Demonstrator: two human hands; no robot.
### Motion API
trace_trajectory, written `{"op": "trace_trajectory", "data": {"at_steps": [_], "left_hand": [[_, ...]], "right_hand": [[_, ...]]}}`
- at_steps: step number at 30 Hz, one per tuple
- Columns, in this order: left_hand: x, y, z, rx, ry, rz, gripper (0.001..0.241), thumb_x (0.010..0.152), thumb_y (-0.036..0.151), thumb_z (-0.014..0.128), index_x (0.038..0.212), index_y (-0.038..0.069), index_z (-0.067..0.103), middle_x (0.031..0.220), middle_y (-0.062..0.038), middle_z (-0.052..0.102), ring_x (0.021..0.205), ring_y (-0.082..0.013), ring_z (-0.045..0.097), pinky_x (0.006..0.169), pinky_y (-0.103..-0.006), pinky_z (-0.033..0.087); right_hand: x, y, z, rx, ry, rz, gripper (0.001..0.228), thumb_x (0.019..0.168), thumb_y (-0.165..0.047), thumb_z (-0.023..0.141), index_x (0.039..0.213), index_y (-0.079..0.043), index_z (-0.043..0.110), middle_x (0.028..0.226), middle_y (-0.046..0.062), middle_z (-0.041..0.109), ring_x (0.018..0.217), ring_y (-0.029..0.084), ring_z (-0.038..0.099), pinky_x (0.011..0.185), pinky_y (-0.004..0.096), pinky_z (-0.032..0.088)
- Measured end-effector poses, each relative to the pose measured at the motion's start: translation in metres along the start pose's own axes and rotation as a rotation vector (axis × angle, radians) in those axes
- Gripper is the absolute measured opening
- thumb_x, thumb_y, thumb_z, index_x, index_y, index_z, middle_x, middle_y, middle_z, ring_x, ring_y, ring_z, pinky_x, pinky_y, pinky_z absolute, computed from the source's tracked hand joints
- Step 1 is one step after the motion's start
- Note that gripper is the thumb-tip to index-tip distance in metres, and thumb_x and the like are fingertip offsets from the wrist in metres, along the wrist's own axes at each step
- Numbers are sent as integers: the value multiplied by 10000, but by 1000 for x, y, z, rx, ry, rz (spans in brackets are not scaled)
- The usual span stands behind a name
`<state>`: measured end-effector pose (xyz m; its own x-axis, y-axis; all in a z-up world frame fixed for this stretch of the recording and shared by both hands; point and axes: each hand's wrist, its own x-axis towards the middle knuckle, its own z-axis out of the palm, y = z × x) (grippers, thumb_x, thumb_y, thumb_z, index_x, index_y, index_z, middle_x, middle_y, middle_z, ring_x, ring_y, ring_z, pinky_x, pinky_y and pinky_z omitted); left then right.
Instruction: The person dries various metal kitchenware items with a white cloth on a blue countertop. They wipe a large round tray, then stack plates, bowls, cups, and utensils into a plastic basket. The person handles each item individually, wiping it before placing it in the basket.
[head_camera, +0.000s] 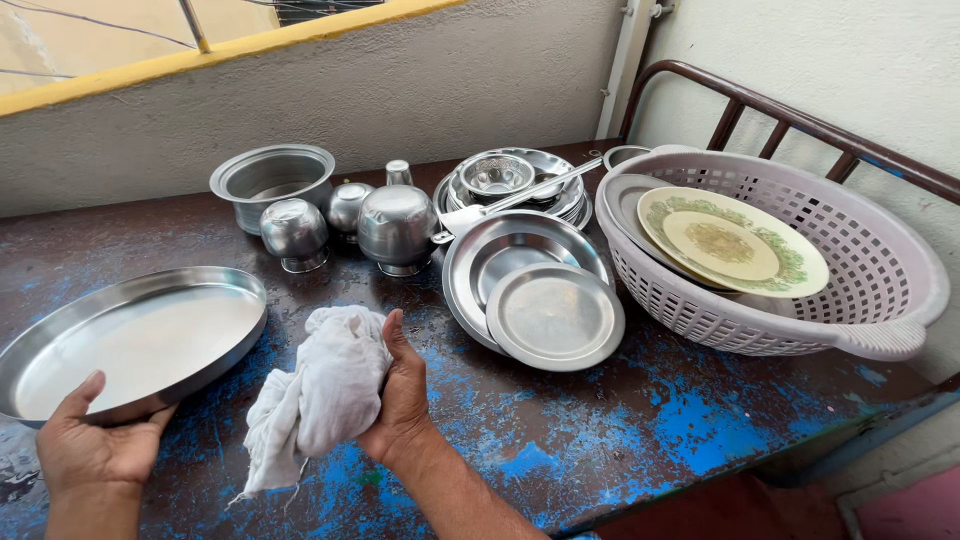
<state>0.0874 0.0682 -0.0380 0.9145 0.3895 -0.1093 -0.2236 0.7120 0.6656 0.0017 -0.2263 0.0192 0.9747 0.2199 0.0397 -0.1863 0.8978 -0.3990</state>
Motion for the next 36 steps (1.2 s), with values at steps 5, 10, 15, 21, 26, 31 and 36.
{"op": "trace_trajectory", "data": {"at_steps": [5,10,15,21,26,31,36], "left_hand": [[41,-5,-45,155,-14,-23,574,967,144,697,1443,-9,414,1467,-183,504,1357,-319,531,1200,-535,424],[107,-33,-106,253,-5,68,519,949,157,743,1410,65,524,1434,-110,545,1332,-250,555,1193,-480,416],[124,-47,-118,306,13,-16,374,964,199,674,1306,70,594,1304,-114,662,1201,-276,692,1087,-507,551],[95,-78,-83,472,-60,201,373,1024,179,617,1382,73,613,1125,-105,674,896,-211,647,802,-394,531],[-81,-115,47,568,-312,395,487,1000,129,688,1466,29,593,1317,-54,681,1040,-157,603,941,-300,516],[-223,-136,201,642,-750,-169,820,796,326,643,1564,238,370,1327,-41,589,1149,-186,635,752,-462,654],[-209,-185,257,477,-617,-111,407,884,250,761,1202,4,700,1033,-92,740,826,-196,700,634,-372,634]], "right_hand": [[-1,-11,-5,-10,-64,-63,671,928,-653,649,1280,-81,644,1200,86,700,1150,255,660,1043,424,526],[-12,-31,-11,-60,13,-112,591,917,-586,665,1261,-106,651,1212,47,708,1163,223,658,1056,401,514],[-25,-60,-18,-78,21,-231,504,913,-471,701,1261,-110,649,1217,48,707,1167,221,652,1068,402,499],[-45,-94,-31,-102,76,-340,473,893,-399,695,1250,-93,648,1189,50,706,1144,215,649,1044,404,492],[-44,-112,-59,-138,146,-434,393,900,-289,653,1220,-60,639,1183,63,710,1140,205,641,1041,367,492],[-43,-133,-68,-137,73,-543,275,961,-197,615,1170,-18,632,1141,87,711,1105,214,660,1036,380,520],[-52,-157,-68,-496,284,-558,339,964,-345,618,1180,-95,696,1123,28,739,1037,146,666,944,326,506]]}}
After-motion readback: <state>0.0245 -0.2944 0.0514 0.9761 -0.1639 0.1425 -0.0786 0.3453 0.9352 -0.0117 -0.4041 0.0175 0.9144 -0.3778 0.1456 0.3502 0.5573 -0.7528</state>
